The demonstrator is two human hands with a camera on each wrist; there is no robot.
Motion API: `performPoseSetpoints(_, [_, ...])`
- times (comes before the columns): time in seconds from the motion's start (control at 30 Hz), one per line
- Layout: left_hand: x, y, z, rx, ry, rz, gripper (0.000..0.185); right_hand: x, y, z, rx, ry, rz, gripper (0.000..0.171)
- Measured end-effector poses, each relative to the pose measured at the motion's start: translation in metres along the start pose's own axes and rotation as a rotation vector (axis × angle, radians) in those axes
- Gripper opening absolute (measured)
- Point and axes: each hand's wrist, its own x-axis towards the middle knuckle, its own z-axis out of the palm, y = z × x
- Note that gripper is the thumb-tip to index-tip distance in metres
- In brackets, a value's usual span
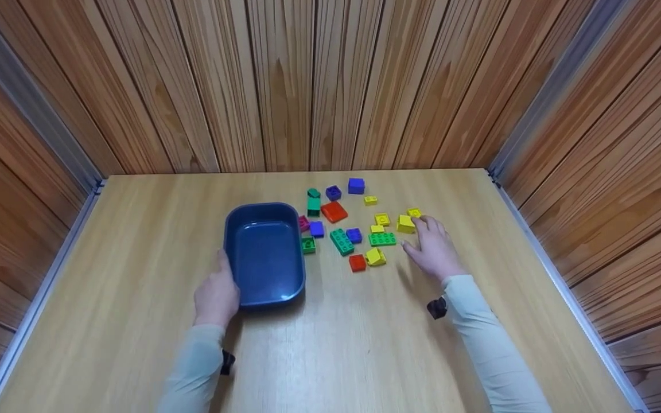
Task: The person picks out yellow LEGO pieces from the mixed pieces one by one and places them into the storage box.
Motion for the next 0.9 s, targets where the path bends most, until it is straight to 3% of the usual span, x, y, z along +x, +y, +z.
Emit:
performPoseSetpoints(0.47, [0.0, 0.0, 0.001, 0.012, 0.007, -0.016, 0.065, 0.002, -0.005, 0.02, -0.011, -0.008, -0.046, 0.061])
performPoseSetpoints(0.9, [0.001, 0.0, 0.002, -0.048, -0.031, -0.052, 0.065, 0.006, -0.022, 0.037, -0.009, -0.143, -0.063, 0.065])
